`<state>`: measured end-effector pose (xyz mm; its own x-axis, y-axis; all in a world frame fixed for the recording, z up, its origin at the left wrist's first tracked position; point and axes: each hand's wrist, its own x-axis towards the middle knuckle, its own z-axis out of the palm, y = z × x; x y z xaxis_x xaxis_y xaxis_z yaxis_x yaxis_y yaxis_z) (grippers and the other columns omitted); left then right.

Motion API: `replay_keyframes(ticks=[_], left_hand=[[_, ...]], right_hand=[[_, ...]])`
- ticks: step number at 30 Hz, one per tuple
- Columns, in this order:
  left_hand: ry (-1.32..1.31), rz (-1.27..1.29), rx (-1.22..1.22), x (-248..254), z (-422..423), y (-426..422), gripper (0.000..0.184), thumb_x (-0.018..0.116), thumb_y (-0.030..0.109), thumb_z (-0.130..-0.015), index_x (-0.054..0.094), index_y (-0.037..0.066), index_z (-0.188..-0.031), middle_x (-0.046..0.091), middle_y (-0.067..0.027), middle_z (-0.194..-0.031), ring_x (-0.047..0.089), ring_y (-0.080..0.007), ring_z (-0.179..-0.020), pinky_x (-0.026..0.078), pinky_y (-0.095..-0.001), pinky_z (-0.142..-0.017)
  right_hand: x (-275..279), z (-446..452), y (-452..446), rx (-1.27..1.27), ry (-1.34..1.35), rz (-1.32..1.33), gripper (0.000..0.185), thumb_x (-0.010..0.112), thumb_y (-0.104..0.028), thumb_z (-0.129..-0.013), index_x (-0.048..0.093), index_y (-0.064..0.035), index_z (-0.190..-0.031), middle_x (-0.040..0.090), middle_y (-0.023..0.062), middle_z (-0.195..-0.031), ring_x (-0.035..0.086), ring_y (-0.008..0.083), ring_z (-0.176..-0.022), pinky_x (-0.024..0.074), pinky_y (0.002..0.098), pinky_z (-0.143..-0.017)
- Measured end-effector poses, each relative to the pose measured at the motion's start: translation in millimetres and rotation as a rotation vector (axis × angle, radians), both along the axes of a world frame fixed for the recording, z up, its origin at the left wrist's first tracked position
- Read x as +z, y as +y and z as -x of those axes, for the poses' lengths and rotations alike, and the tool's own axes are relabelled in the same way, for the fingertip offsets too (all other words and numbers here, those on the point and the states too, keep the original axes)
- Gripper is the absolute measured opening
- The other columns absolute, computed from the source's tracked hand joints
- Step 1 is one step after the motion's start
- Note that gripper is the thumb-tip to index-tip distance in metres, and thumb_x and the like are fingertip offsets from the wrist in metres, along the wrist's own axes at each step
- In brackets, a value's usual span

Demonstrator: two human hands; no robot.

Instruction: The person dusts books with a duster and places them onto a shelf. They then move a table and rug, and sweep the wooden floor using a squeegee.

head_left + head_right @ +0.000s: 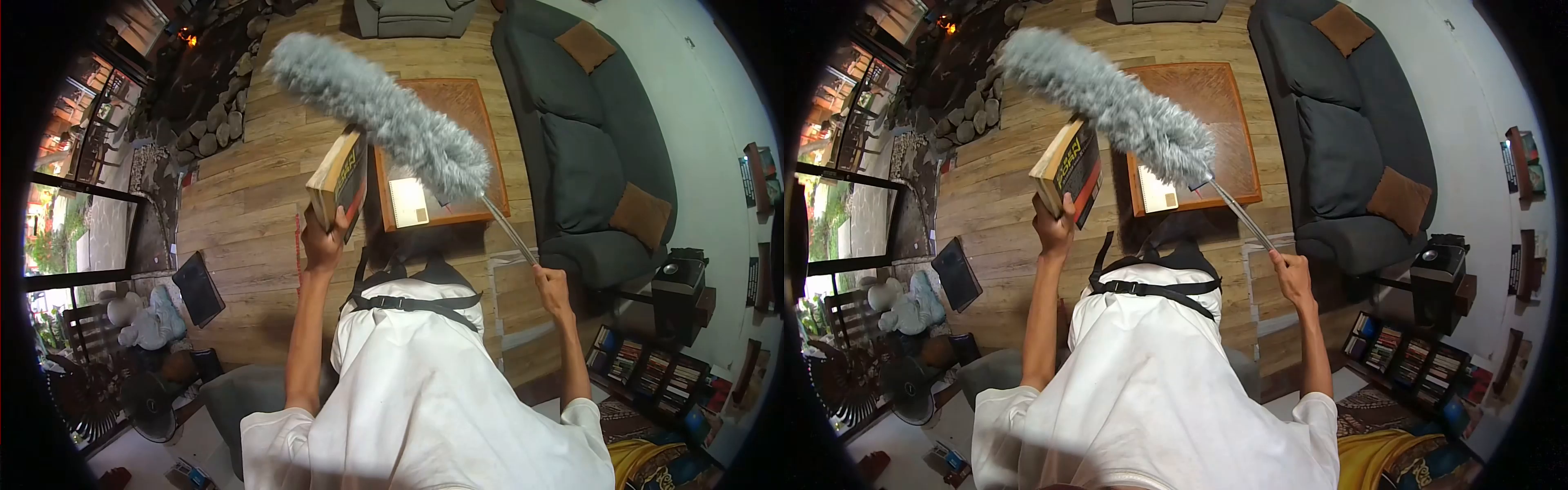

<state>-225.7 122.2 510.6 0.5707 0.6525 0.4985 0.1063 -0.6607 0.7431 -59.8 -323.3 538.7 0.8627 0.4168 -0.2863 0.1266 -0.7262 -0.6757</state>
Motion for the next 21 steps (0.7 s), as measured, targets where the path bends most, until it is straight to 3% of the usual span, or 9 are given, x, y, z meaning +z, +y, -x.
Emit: replay_keyframes(ticks=[3,6,8,11,15,16,17,20,21], left_hand=[[-0.001,0.047,-0.001,6.2,0.4,0.0,0.040,0.065,0.021,-0.090,0.046,0.000,-0.118,0.063,-0.0152,-0.079,0.065,-0.0271,-0.065,0.050,-0.0328,-0.059],[-0.036,0.077,-0.018,16.4,0.3,-3.7,0.039,0.065,0.022,-0.090,0.046,0.000,-0.117,0.063,-0.0155,-0.081,0.065,-0.0274,-0.068,0.051,-0.0353,-0.062],[0.014,0.193,-0.003,18.5,0.3,-7.3,0.040,0.064,0.024,-0.090,0.047,0.001,-0.118,0.063,-0.0158,-0.083,0.064,-0.0282,-0.072,0.051,-0.0368,-0.066],[-0.024,0.123,0.061,12.8,-2.3,-7.2,0.043,0.064,0.028,-0.090,0.047,0.000,-0.117,0.064,-0.0157,-0.081,0.068,-0.0314,-0.070,0.052,-0.0385,-0.061],[-0.158,0.340,0.089,34.9,-17.3,-5.7,0.037,0.058,0.024,-0.094,0.046,-0.002,-0.117,0.062,-0.0162,-0.097,0.064,-0.0272,-0.091,0.049,-0.0378,-0.079],[-0.234,0.270,0.014,27.2,-16.4,-0.2,0.035,0.056,0.021,-0.094,0.045,-0.003,-0.118,0.057,-0.0164,-0.105,0.057,-0.0250,-0.097,0.044,-0.0366,-0.087],[-0.238,0.271,0.018,24.6,-18.6,1.9,0.035,0.056,0.021,-0.094,0.045,-0.003,-0.118,0.057,-0.0164,-0.105,0.057,-0.0250,-0.097,0.044,-0.0366,-0.087],[-0.226,0.593,0.029,28.3,-21.3,2.6,0.039,0.054,0.023,-0.097,0.045,-0.002,-0.125,0.056,-0.0124,-0.113,0.052,-0.0190,-0.103,0.041,-0.0330,-0.093],[-0.222,0.594,0.025,26.3,-24.3,3.8,0.039,0.054,0.023,-0.097,0.045,-0.002,-0.125,0.056,-0.0124,-0.113,0.052,-0.0190,-0.103,0.041,-0.0330,-0.093]], right_hand=[[-2.0,0.0,-1.1,0.004,-0.038,-0.061,0.058,0.056,-0.044,-0.094,0.038,0.0034,-0.064,0.024,0.0080,-0.056,0.025,0.0123,-0.055,0.0255,0.0375,-0.047],[-4.2,-6.0,-6.5,0.217,-0.057,0.064,0.059,0.055,-0.044,-0.095,0.038,0.0020,-0.062,0.026,0.0051,-0.054,0.027,0.0107,-0.053,0.0263,0.0367,-0.047],[-7.2,-6.2,-0.1,0.089,-0.015,0.057,0.057,0.055,-0.042,-0.095,0.039,0.0025,-0.063,0.028,0.0054,-0.053,0.029,0.0105,-0.052,0.0270,0.0362,-0.047],[-4.1,3.0,18.2,-0.014,-0.050,0.003,0.051,0.053,-0.034,-0.096,0.039,0.0018,-0.063,0.026,0.0037,-0.057,0.028,0.0092,-0.055,0.0260,0.0344,-0.046],[-32.0,27.5,-0.3,0.064,-0.061,-0.080,0.051,0.053,-0.034,-0.096,0.042,0.0024,-0.063,0.029,0.0063,-0.054,0.030,0.0101,-0.054,0.0282,0.0353,-0.047],[-33.6,33.1,-0.9,0.111,-0.023,0.015,0.053,0.054,-0.038,-0.096,0.043,0.0029,-0.063,0.030,0.0090,-0.053,0.031,0.0116,-0.053,0.0290,0.0375,-0.047],[-36.1,37.2,0.3,0.157,0.013,0.111,0.056,0.054,-0.042,-0.095,0.045,0.0033,-0.064,0.032,0.0117,-0.052,0.032,0.0131,-0.052,0.0298,0.0398,-0.048],[-43.5,50.0,21.3,0.061,0.018,0.020,0.057,0.054,-0.043,-0.095,0.045,0.0046,-0.065,0.030,0.0146,-0.054,0.030,0.0143,-0.052,0.0300,0.0404,-0.048],[-43.3,51.8,26.4,0.001,0.002,-0.045,0.057,0.055,-0.043,-0.095,0.045,0.0050,-0.066,0.030,0.0154,-0.054,0.029,0.0150,-0.053,0.0298,0.0402,-0.048]])
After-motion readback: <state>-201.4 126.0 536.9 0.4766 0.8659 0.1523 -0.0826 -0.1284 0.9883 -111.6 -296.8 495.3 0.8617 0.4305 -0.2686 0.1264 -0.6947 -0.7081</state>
